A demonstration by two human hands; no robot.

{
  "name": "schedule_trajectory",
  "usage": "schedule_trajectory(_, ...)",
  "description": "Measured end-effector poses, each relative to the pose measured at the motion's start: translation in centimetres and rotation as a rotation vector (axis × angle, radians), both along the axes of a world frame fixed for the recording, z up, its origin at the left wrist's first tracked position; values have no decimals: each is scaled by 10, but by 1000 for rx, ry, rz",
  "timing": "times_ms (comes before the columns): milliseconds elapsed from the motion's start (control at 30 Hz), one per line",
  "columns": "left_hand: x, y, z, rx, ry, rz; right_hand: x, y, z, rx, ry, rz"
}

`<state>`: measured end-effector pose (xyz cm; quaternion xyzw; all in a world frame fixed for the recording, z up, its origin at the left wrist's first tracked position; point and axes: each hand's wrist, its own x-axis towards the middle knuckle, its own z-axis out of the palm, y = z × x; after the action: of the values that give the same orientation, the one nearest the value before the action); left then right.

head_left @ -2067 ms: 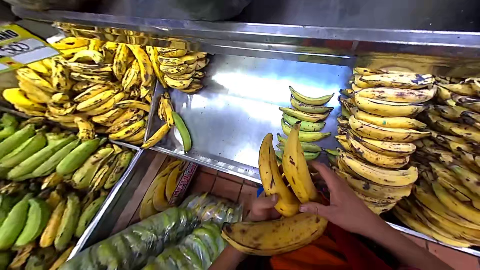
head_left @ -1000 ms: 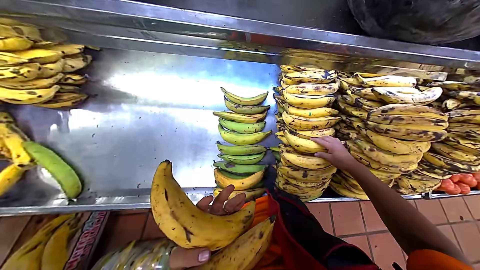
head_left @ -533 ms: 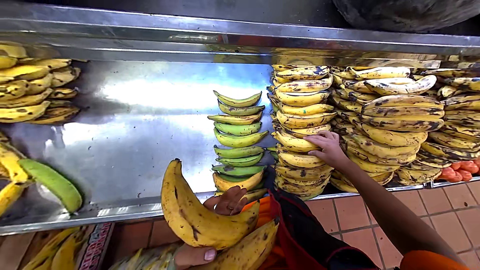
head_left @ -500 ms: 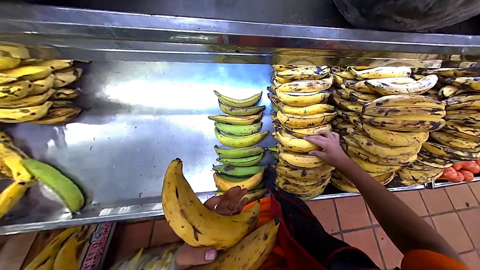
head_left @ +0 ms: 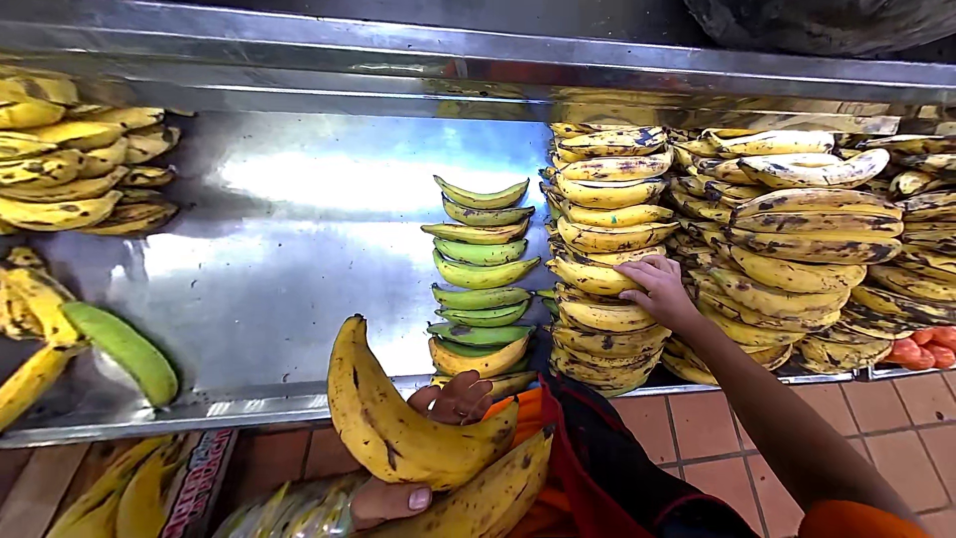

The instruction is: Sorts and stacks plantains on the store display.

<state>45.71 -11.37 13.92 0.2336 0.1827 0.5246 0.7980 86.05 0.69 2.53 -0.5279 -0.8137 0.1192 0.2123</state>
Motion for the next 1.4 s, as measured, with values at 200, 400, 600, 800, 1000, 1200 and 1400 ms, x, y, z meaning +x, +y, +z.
schedule_trajectory(200,-20,-3,-45,255,-3,-101,-17,0,31,-172,-146,-87)
schedule_trajectory(400,-15,-2,-44,445,195,-17,-159,-69,95,-517,571,453)
schedule_trajectory(600,2,-17,-36,323,270,140,-199,-65,105,-597,540,759)
schedule_trajectory(800,-3,-30,-29,321,378,-162,-155,-49,128,-410,668,622)
schedule_trajectory(1000,-42,-44,-47,-34,176,-399,-39,-38,120,-222,171,281)
schedule_trajectory(1200,-37,-47,-47,-194,153,-244,12,-45,52,-208,-3,154)
schedule_trajectory(1400,-36,-39,-52,-176,137,-296,14,-32,42,-134,-33,142)
